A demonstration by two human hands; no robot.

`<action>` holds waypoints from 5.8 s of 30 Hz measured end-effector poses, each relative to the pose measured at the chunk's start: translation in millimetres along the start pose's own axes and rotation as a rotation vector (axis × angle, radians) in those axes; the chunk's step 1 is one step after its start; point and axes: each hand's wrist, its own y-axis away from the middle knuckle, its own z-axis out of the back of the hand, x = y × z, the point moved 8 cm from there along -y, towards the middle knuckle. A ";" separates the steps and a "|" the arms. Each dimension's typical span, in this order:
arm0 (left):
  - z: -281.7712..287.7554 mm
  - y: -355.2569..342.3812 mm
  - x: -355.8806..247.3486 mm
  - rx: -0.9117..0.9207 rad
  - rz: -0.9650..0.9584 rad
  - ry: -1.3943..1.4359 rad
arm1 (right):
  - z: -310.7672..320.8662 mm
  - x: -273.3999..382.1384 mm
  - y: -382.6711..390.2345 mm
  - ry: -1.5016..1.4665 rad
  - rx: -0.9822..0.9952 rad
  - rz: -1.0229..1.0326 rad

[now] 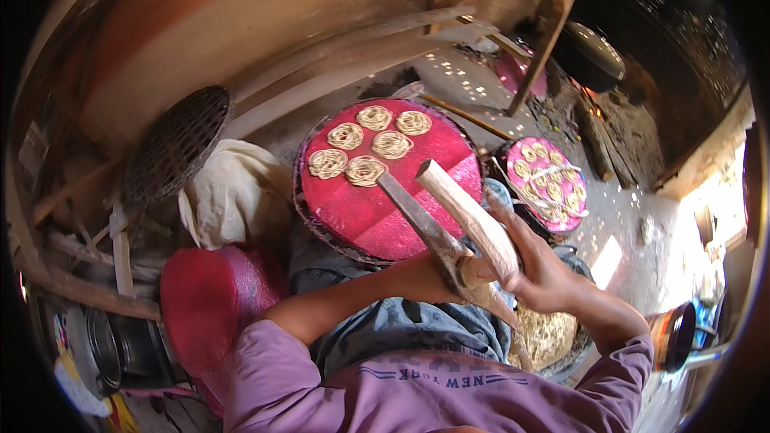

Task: The person scoops dough from a bowl and extrudes it through a handheld press onto a woven tray, forming spiral noodles. They repeat this process, filling the tray with multiple noodle spirals.

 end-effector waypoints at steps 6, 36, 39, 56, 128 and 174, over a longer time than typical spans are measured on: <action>109.8 66.4 -81.5 -0.336 -0.089 -0.081 | -29.6 -35.8 -9.8 -0.689 0.646 -0.382; 324.3 157.0 -8.7 -0.614 -1.124 1.033 | -34.1 9.5 -192.3 -0.112 0.447 -0.381; 329.5 170.4 -20.5 -0.687 -1.058 0.940 | -44.8 6.0 -190.2 -0.120 0.500 -0.411; 296.8 137.1 16.1 -1.029 -0.305 0.650 | -8.9 -24.0 -165.6 -0.196 0.263 -0.338; 351.5 -127.5 101.8 -0.646 -0.647 1.531 | 138.0 -135.2 -126.7 -0.153 0.088 -0.681; 289.0 -118.4 98.2 -0.846 -0.474 1.510 | 116.7 -132.8 -64.4 -0.050 -0.052 -0.729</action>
